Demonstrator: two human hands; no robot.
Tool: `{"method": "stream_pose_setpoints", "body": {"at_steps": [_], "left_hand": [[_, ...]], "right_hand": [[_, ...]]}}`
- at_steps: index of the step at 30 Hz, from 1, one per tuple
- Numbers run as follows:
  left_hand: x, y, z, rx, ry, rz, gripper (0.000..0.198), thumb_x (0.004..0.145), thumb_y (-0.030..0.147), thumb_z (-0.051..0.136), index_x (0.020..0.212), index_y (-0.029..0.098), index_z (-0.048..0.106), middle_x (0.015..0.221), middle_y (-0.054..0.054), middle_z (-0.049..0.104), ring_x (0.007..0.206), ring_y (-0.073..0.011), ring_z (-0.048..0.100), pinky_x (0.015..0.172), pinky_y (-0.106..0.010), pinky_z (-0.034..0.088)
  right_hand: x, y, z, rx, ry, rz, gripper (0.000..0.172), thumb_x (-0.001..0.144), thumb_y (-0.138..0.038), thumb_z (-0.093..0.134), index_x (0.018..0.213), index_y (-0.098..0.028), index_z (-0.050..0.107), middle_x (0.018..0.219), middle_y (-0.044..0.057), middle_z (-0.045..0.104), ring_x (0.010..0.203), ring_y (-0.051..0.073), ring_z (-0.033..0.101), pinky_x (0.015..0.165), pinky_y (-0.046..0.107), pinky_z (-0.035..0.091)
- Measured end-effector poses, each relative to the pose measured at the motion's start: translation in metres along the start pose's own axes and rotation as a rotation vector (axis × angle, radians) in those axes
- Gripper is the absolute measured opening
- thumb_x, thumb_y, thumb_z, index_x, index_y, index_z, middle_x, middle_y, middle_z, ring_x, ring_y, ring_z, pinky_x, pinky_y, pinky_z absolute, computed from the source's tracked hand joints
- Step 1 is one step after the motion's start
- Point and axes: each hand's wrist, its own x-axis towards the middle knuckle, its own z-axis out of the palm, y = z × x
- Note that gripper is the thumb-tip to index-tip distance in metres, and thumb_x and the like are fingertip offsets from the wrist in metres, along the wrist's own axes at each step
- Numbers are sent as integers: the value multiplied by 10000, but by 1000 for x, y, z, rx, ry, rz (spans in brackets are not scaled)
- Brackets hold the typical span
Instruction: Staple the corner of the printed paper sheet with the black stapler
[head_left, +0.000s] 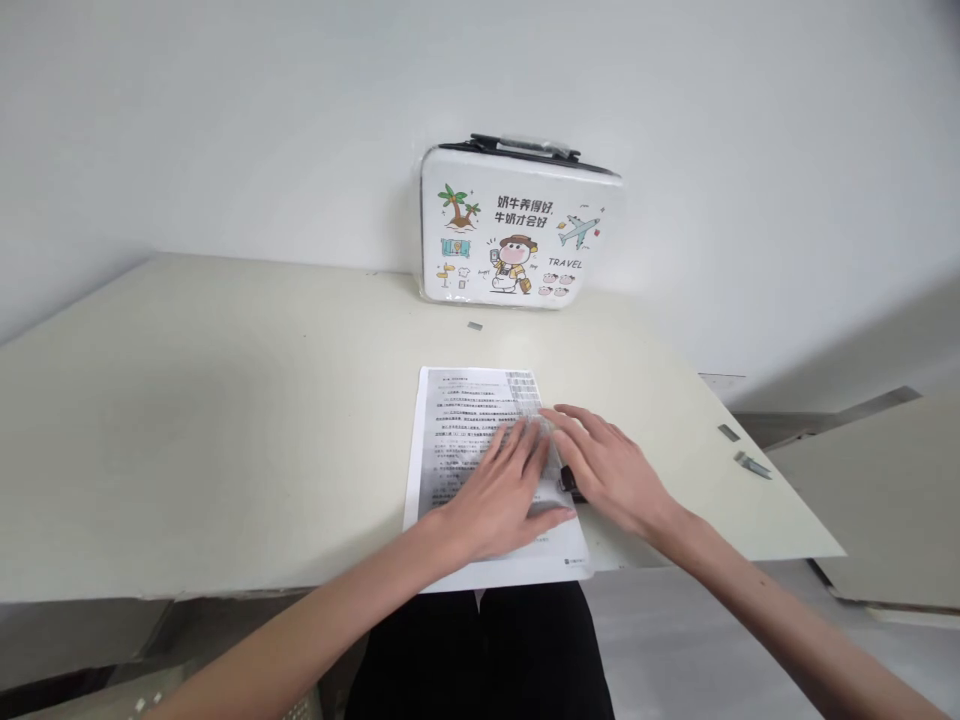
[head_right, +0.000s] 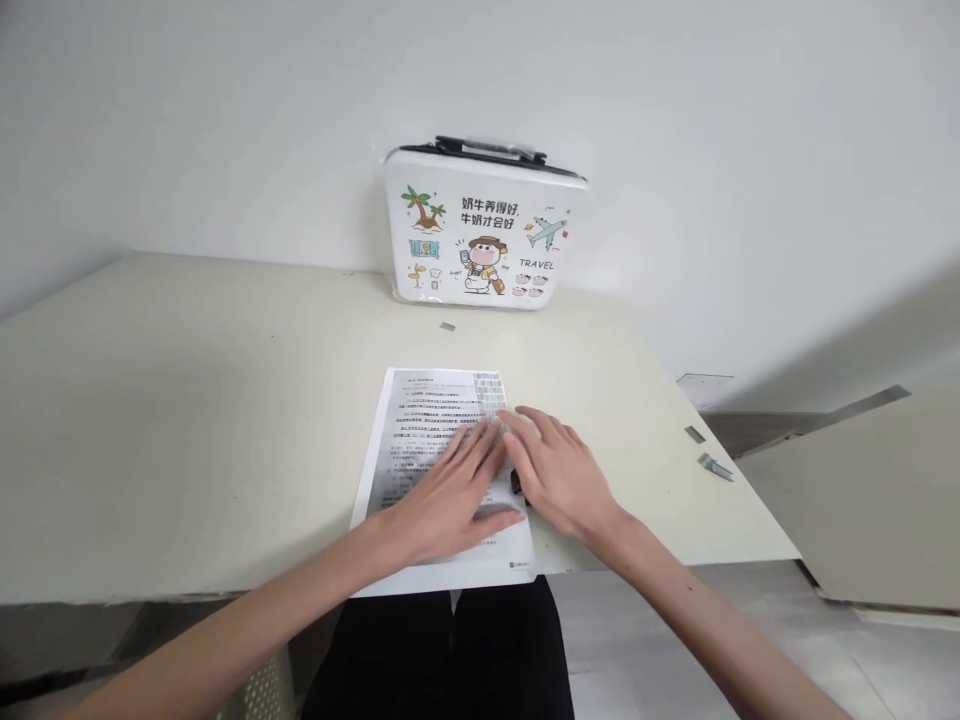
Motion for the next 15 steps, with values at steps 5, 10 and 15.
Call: {"method": "stream_pose_setpoints", "body": {"at_steps": [5,10,15], "left_hand": [[-43,-20,-35,45,-83,-126,781,1037,684,355,1686,306,141,1752,-30,9,1606,-338,-8,1301,-567,173],[-90,-47,-65,149,-80,-202,748,1038,644,428,1677,354,170,1749,24,110,1611,-314,107,1309,-509,195],[-97,-46,-70,206,-156,-204,785,1012,666,473,1673,347,193,1748,17,126,1614,-294,114,1317,-496,157]], "right_hand": [[-39,24,-8,92,107,-204,305,1084,-347,423,1296,-225,606,1195,93,729,1086,262,681,927,443,539],[-77,60,2,23,201,-104,312,1040,-426,557,1278,-227,587,1103,101,743,953,272,713,800,403,562],[-101,91,4,95,284,137,361,1014,-535,564,1222,-242,596,1092,91,746,950,284,724,775,386,558]]}}
